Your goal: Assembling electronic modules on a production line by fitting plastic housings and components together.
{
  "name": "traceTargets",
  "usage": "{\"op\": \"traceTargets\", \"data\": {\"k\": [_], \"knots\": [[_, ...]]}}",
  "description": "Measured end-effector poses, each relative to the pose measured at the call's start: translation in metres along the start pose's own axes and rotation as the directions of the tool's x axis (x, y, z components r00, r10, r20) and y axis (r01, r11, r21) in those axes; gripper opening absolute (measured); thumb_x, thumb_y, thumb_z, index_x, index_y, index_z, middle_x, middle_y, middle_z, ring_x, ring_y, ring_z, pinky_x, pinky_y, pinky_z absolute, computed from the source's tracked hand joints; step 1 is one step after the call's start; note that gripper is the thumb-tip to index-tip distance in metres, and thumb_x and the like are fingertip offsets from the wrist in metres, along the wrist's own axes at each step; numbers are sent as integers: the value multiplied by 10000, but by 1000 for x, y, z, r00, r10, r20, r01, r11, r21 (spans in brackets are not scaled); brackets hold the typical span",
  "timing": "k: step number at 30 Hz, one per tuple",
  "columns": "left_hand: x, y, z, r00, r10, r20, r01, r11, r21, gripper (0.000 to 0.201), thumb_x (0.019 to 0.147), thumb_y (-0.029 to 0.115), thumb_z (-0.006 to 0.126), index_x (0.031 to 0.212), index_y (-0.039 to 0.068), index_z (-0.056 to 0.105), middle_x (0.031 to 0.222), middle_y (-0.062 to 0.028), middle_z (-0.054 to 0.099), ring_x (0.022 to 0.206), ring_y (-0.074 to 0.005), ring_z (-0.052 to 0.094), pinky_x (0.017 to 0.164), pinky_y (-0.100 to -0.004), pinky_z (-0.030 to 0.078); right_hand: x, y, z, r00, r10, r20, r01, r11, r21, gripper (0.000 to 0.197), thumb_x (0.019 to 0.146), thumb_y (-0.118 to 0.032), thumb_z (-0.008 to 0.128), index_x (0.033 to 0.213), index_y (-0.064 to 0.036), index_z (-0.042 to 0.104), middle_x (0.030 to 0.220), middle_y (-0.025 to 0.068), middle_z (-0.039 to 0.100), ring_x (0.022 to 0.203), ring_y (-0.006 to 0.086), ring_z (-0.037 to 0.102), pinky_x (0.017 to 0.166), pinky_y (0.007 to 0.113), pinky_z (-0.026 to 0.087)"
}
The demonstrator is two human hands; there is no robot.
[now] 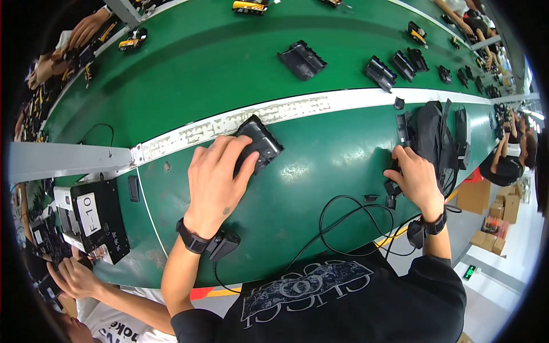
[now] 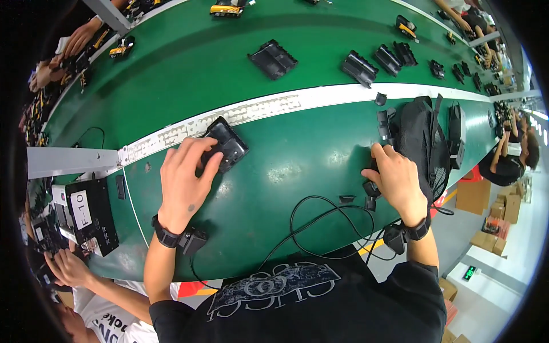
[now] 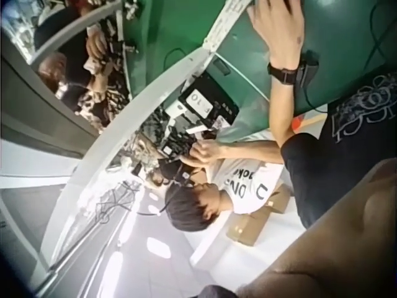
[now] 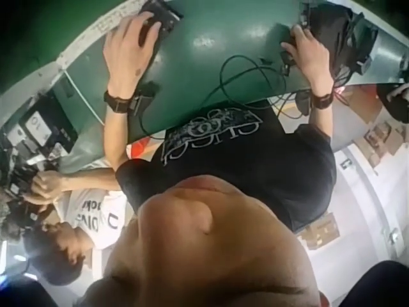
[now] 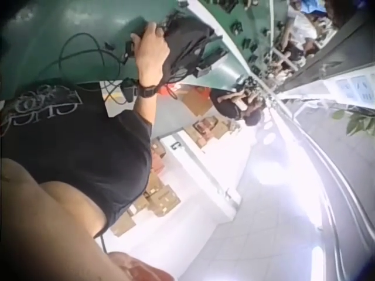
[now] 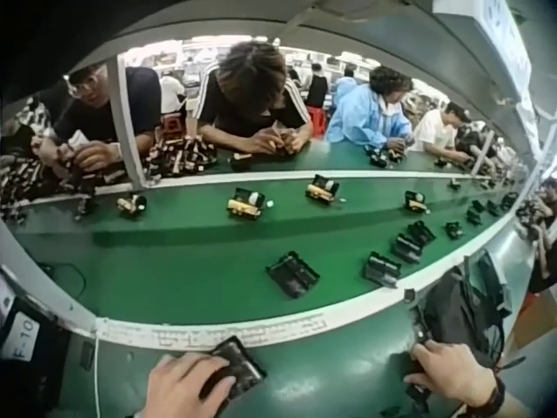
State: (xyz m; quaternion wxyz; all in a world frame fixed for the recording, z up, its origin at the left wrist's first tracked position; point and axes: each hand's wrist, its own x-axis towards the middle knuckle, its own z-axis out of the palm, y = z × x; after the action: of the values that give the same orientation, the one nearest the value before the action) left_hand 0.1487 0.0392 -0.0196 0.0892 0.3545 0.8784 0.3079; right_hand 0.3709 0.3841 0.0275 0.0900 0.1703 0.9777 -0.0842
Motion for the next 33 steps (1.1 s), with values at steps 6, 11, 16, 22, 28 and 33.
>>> {"op": "traceTargets", "data": {"k": [6, 11, 16, 22, 28, 33], "knots": [[10, -1, -11, 991, -107, -76, 104, 994, -34, 258, 933, 160, 786, 1186, 125, 752, 1253, -71, 681, 1100, -288, 636, 883, -451, 453, 3, -3, -1, 992, -6, 122, -5, 996, 89, 207, 903, -60, 767, 1013, -41, 592, 940, 144, 659, 829, 409, 686, 715, 485, 535], [16, -6, -4, 947, 253, -199, -201, 948, 245, 247, 933, 166, 785, 1177, 141, 757, 1208, -67, 694, 1119, -296, 639, 897, -446, 458, 11, 0, -5, 994, -47, 98, 42, 998, 46, 185, 899, -16, 727, 1029, -38, 597, 943, 166, 647, 859, 427, 679, 737, 491, 538], [11, -16, -6, 991, 116, -70, -105, 985, 136, 222, 908, 176, 817, 1108, 100, 760, 1098, -73, 702, 1033, -294, 650, 913, -403, 456, 1, 7, -9, 999, -8, -51, 9, 1000, 25, 191, 918, -67, 737, 1065, -30, 619, 946, 180, 631, 873, 419, 674, 755, 484, 539], [5, -17, 19, 996, 29, -83, -31, 999, -27, 232, 893, 120, 816, 1106, 68, 742, 1031, -66, 660, 881, -247, 586, 910, -372, 431, -53, 10, -18, 985, 168, 23, -170, 974, 152, 213, 943, -187, 790, 993, -34, 650, 866, 133, 648, 818, 361, 685, 705, 450, 534], [5, -7, 30, 985, 175, -13, -175, 984, -37, 290, 854, 116, 832, 1126, 66, 748, 1059, -80, 665, 958, -270, 599, 937, -394, 430, -90, 2, 15, 960, 271, 76, -281, 929, 240, 215, 947, -179, 795, 937, -34, 636, 851, 113, 663, 739, 343, 676, 661, 414, 527], [1, -8, 24, 976, 217, -15, -217, 976, -11, 333, 823, 152, 860, 1128, 75, 750, 1076, -92, 666, 1021, -312, 608, 946, -415, 428, -67, -5, 3, 996, 86, -15, -79, 961, 264, 174, 943, -136, 797, 962, -40, 652, 889, 107, 681, 749, 338, 686, 671, 399, 538]]}}
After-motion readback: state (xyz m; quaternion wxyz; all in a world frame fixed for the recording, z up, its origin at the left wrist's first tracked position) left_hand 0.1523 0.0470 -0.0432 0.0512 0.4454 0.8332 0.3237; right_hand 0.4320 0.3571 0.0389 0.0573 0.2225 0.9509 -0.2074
